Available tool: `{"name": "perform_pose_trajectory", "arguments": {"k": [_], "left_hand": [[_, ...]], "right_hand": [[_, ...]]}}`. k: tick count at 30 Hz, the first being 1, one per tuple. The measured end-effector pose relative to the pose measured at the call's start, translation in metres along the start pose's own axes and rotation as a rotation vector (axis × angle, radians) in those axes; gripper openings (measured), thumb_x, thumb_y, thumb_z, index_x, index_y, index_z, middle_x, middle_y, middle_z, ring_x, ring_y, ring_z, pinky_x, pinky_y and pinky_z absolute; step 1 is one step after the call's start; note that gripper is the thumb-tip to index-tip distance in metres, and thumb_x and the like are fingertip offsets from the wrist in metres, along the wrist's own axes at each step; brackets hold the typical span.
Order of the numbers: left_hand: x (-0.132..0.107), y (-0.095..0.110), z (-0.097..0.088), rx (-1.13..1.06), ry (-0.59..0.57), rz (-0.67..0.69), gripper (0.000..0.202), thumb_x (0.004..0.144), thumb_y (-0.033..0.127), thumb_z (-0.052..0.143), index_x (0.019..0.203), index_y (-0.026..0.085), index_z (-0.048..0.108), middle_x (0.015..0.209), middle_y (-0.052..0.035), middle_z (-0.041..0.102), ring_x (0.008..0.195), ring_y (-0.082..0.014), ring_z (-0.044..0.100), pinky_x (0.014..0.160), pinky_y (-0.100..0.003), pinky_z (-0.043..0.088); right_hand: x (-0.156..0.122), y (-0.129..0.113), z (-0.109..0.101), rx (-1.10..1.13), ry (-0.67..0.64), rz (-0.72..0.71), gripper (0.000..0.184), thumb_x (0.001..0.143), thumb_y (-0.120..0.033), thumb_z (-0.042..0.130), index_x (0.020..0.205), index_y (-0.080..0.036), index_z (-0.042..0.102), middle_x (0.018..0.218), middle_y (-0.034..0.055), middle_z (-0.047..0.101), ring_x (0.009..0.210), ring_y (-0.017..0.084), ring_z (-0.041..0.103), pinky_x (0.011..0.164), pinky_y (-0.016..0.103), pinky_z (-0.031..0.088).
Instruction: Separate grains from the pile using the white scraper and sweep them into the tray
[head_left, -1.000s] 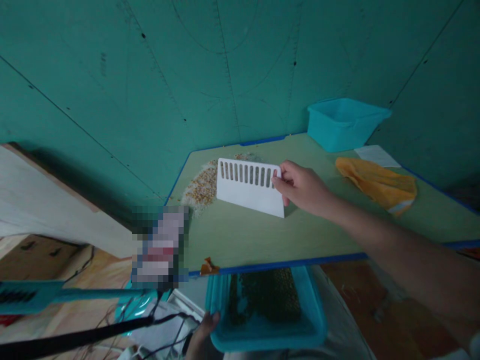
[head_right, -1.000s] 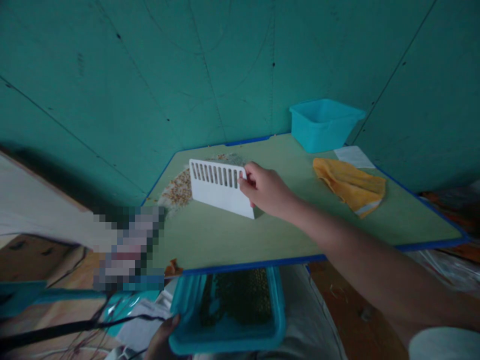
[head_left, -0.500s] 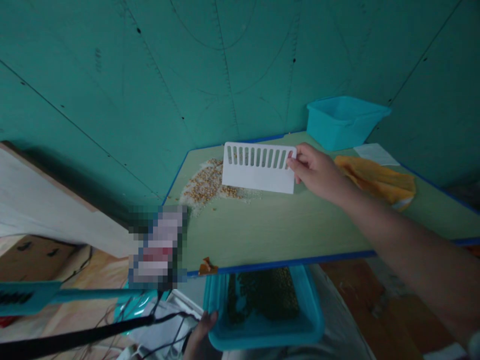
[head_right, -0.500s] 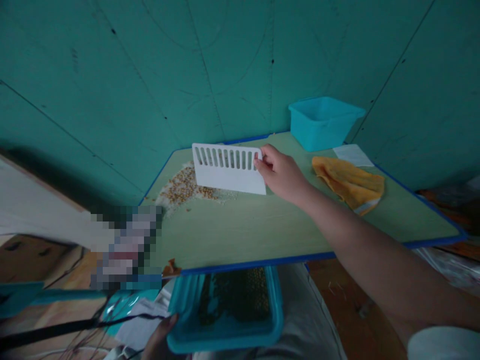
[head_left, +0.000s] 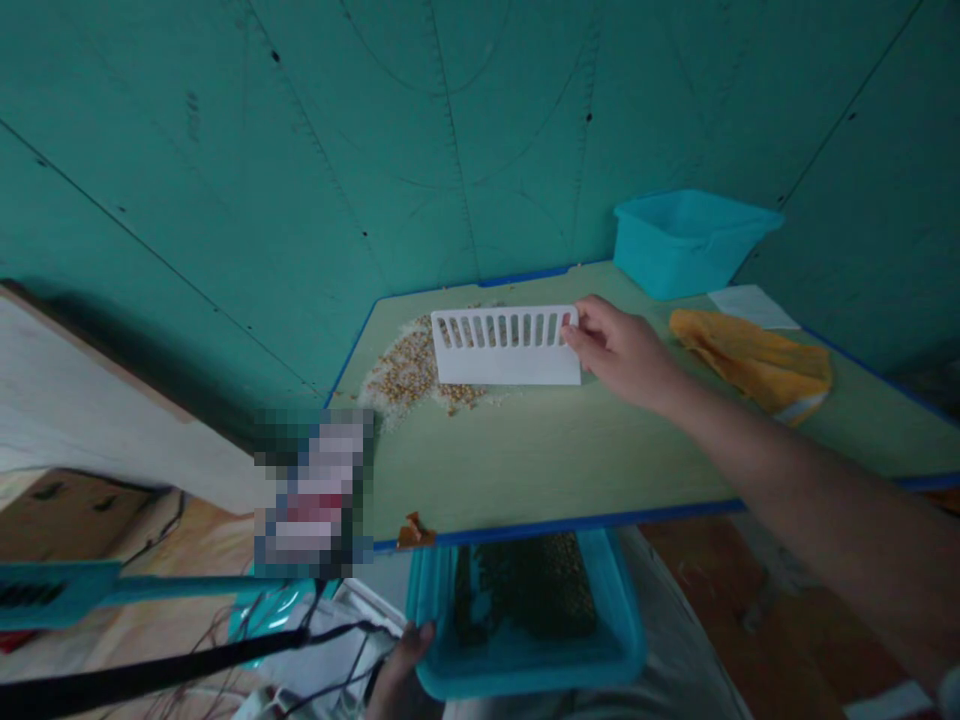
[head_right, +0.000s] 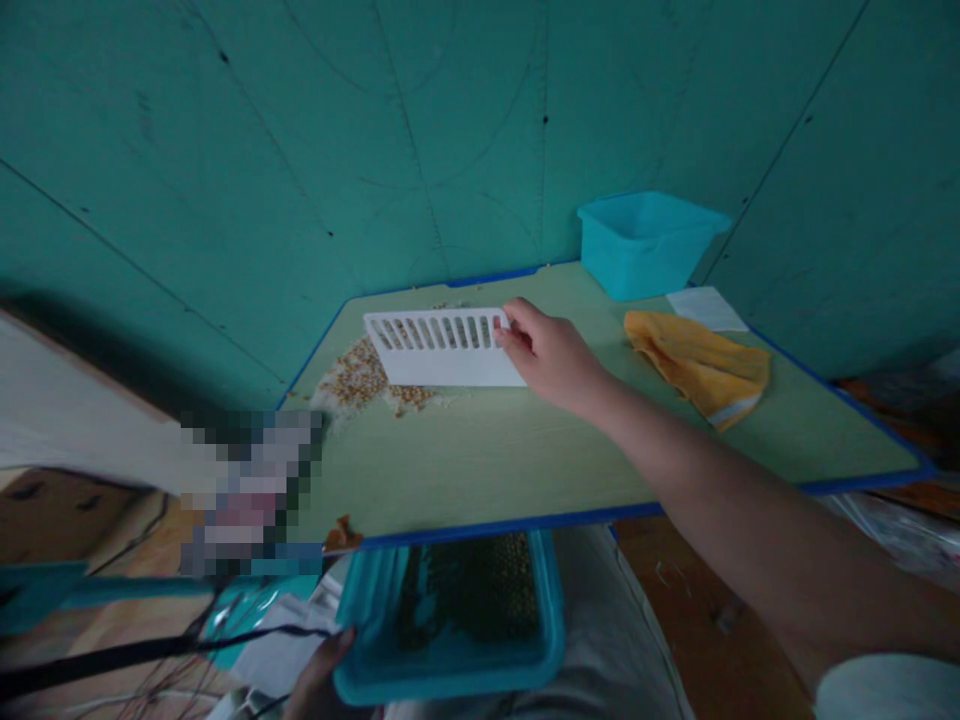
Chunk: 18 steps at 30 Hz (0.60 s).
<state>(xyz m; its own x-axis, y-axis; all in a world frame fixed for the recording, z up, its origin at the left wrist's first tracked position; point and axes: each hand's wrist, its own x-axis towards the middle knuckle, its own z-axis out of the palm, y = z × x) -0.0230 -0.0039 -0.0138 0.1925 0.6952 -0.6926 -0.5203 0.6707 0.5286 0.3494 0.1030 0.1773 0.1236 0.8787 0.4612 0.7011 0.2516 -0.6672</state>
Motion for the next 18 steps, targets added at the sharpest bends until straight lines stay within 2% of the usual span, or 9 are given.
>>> {"name": "perform_pose_trajectory", "arguments": {"k": [6,11,14,18], "left_hand": [[-0.007,0.003,0.01,-0.006,-0.037,0.013,0.018,0.063,0.03,0.068,0.079,0.025,0.073,0.072,-0.004,0.076,0.106,-0.0361,0.058,0.095,-0.048,0.042],[-0.015,0.007,0.023,-0.009,-0.045,0.049,0.033,0.064,0.031,0.068,0.097,0.024,0.071,0.088,-0.0056,0.076,0.109,-0.0372,0.056,0.094,-0.05,0.041],[-0.018,0.009,0.028,-0.015,-0.042,0.053,0.032,0.064,0.029,0.068,0.096,0.025,0.072,0.084,-0.0041,0.077,0.107,-0.0359,0.057,0.094,-0.047,0.042],[-0.02,0.009,0.032,-0.02,-0.044,0.05,0.031,0.066,0.029,0.066,0.097,0.024,0.071,0.084,-0.0049,0.077,0.106,-0.0362,0.058,0.093,-0.048,0.043]], "right_hand": [[-0.002,-0.004,0.001,0.019,-0.044,-0.005,0.01,0.084,-0.03,0.046,0.082,-0.02,0.046,0.069,0.002,0.06,0.058,0.014,0.054,0.051,0.024,0.033],[-0.002,-0.004,0.001,0.059,-0.05,-0.008,0.01,0.084,-0.03,0.046,0.08,-0.02,0.045,0.064,-0.0004,0.057,0.054,0.012,0.05,0.049,0.023,0.031],[-0.002,-0.003,0.001,0.1,-0.079,-0.008,0.012,0.084,-0.031,0.047,0.078,-0.021,0.043,0.062,-0.0014,0.055,0.053,0.012,0.049,0.048,0.023,0.031],[-0.002,-0.003,0.002,0.165,-0.105,-0.015,0.012,0.084,-0.031,0.047,0.078,-0.021,0.043,0.063,-0.0018,0.055,0.054,0.011,0.05,0.049,0.023,0.033]]}}
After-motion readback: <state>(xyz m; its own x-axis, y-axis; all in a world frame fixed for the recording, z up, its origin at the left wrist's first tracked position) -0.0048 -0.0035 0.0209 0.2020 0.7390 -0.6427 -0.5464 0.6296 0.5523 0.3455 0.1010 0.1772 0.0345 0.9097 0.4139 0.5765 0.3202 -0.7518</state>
